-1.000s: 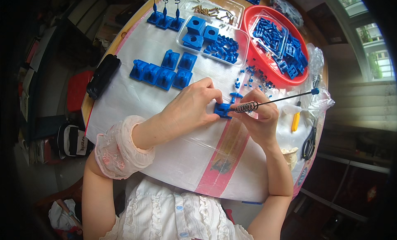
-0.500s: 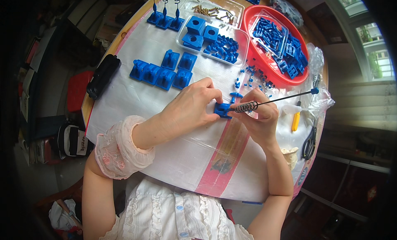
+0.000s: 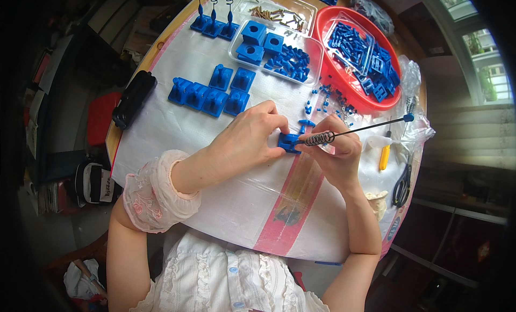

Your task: Assembling complex components using a metal spring coil, a rod, and blue plastic blocks.

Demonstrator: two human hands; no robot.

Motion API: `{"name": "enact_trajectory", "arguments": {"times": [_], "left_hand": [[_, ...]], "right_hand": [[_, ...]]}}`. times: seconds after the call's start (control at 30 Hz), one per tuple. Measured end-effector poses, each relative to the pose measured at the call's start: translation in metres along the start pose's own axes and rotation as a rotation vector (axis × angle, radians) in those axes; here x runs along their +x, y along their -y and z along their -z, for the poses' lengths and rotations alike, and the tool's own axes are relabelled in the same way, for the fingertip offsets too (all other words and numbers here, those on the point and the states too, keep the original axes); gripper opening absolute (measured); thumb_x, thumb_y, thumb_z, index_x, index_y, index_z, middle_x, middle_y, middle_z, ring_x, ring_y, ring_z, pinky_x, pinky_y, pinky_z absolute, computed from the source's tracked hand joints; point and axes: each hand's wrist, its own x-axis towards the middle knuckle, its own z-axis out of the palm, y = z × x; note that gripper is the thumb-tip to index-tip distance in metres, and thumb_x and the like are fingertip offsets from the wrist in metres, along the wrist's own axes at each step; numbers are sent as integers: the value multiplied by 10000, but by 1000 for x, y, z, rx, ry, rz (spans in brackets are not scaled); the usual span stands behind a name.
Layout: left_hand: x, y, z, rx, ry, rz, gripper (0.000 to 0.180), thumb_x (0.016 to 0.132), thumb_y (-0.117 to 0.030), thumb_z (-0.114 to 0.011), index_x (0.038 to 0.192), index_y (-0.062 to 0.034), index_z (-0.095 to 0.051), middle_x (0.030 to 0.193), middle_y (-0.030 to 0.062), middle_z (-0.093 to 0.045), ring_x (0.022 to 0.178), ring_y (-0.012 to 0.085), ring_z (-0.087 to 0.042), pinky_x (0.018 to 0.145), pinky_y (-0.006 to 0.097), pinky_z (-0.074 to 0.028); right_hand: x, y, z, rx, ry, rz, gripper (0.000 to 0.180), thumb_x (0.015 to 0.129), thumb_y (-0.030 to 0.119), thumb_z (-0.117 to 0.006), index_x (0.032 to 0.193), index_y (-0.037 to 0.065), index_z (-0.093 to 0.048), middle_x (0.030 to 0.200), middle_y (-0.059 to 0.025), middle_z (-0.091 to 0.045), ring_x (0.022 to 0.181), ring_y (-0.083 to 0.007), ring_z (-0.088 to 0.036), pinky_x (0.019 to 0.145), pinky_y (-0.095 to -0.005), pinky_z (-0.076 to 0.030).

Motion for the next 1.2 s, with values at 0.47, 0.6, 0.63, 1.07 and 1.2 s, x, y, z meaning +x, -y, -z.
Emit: {"name": "enact_trajectory", "arguments": {"times": [0.47,0.6,0.63,1.07,1.2], "left_hand": [[1,-1,1,-4,12,16,217,742,-124,-799,887,-1,-695,941,161,-590,855,315,-638,775,390,-519],[1,-1,-1,2,11,12,220,740,-126,-799,889,-3,-695,934,159,-589,852,310,-636,768,386,-518],[0,0,0,0,8,8,219,739,-126,-799,888,-4,-695,933,159,-589,852,309,-636,766,386,-517],[3,-3,1,53,35,5,243,723,-122,-815,929,-32,-725,865,116,-605,796,226,-622,726,331,-520],[4,0,0,33,57,-2,261,706,-127,-830,930,-41,-728,858,98,-604,787,209,-611,724,321,-518]], "right_hand": [[0,0,1,12,10,3,290,609,7,-870,878,69,-782,747,-27,-621,708,-149,-572,651,-294,-421],[1,-2,7,16,37,21,289,620,45,-865,896,35,-779,745,-37,-634,712,-156,-567,663,-297,-411],[2,-2,10,22,46,28,292,623,55,-863,900,23,-778,745,-40,-638,714,-157,-565,667,-297,-408],[-1,2,13,209,62,-57,140,746,7,-808,852,-8,-718,822,-25,-599,772,-107,-547,677,-254,-423],[-2,-2,12,217,49,-22,147,769,45,-808,820,-11,-682,790,-19,-591,751,-100,-523,660,-255,-405]]}}
